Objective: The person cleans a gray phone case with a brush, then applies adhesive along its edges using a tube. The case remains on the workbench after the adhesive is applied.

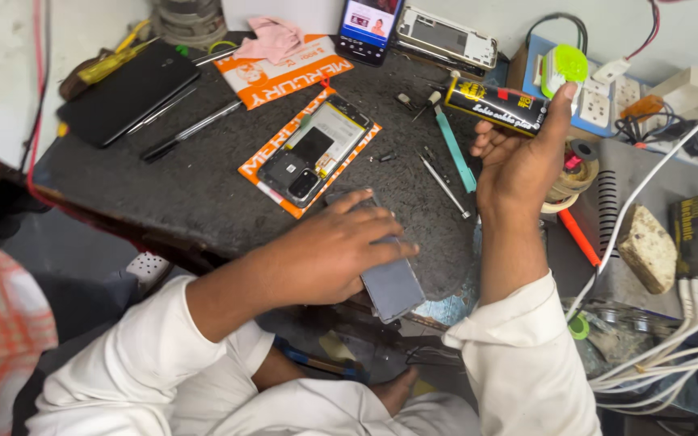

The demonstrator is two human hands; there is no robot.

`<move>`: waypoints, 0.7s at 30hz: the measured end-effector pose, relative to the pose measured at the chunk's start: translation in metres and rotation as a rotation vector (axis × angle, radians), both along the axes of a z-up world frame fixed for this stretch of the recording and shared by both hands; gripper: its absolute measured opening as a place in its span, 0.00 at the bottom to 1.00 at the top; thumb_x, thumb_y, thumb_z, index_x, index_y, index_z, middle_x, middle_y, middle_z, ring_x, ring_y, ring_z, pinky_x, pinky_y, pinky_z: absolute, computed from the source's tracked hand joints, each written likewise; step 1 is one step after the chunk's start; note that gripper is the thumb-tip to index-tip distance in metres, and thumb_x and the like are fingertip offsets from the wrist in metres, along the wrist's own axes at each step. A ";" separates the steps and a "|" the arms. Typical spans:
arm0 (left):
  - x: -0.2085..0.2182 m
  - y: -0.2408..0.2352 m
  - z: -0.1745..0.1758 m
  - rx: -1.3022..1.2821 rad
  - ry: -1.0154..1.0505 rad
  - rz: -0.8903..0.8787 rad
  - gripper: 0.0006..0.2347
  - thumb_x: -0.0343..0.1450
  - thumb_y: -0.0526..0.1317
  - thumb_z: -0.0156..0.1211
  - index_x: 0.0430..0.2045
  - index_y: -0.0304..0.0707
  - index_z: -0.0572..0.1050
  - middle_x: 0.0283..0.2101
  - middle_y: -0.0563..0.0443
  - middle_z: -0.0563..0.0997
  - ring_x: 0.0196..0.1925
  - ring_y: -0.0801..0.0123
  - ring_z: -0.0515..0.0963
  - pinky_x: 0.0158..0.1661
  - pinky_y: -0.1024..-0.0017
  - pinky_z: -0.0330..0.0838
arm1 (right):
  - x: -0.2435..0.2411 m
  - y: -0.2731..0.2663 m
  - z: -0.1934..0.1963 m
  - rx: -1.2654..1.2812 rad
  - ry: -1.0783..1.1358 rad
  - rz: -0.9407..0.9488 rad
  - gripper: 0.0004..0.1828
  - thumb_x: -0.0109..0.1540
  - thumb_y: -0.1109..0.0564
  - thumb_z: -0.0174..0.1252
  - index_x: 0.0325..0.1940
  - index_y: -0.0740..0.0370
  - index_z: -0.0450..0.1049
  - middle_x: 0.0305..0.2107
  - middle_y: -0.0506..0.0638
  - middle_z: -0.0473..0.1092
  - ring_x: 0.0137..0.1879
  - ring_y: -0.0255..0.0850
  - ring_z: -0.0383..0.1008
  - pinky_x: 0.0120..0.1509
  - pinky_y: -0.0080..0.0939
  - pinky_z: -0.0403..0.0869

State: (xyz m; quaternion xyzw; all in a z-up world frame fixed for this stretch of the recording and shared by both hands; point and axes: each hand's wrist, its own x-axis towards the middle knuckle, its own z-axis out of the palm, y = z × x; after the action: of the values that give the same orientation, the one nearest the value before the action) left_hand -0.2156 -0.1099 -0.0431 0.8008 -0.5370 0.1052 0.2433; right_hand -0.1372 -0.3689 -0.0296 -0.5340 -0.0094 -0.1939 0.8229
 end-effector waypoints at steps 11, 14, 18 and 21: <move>-0.101 0.056 -0.004 -0.358 -0.028 0.287 0.10 0.69 0.35 0.57 0.39 0.47 0.83 0.61 0.50 0.77 0.70 0.49 0.68 0.70 0.41 0.55 | -0.006 -0.005 -0.004 0.173 0.029 0.105 0.33 0.69 0.29 0.50 0.45 0.64 0.71 0.28 0.54 0.71 0.31 0.42 0.71 0.34 0.41 0.68; -0.134 0.066 -0.015 -0.374 0.022 0.207 0.07 0.71 0.39 0.58 0.38 0.49 0.82 0.67 0.46 0.72 0.73 0.44 0.64 0.69 0.41 0.57 | -0.020 -0.006 0.005 0.281 0.063 0.150 0.30 0.69 0.30 0.49 0.46 0.62 0.71 0.28 0.54 0.70 0.31 0.43 0.71 0.34 0.42 0.69; -0.169 0.069 -0.037 -0.369 0.184 0.065 0.06 0.71 0.43 0.61 0.37 0.49 0.82 0.72 0.41 0.65 0.74 0.39 0.62 0.67 0.44 0.61 | -0.077 -0.009 0.020 0.313 -0.035 0.065 0.30 0.76 0.34 0.47 0.53 0.65 0.72 0.36 0.57 0.74 0.32 0.42 0.70 0.31 0.39 0.65; -0.183 0.071 -0.047 -0.366 0.540 -0.124 0.07 0.72 0.43 0.63 0.40 0.45 0.82 0.75 0.36 0.61 0.70 0.42 0.71 0.64 0.52 0.71 | -0.151 -0.009 0.017 0.242 -0.072 0.114 0.31 0.78 0.32 0.41 0.49 0.64 0.71 0.38 0.57 0.73 0.39 0.45 0.73 0.41 0.42 0.70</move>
State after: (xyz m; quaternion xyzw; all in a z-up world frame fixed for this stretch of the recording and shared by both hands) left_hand -0.3990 -0.0385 -0.0902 0.7086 -0.4730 -0.0311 0.5227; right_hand -0.2880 -0.3782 -0.0129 -0.4221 -0.0459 -0.1656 0.8901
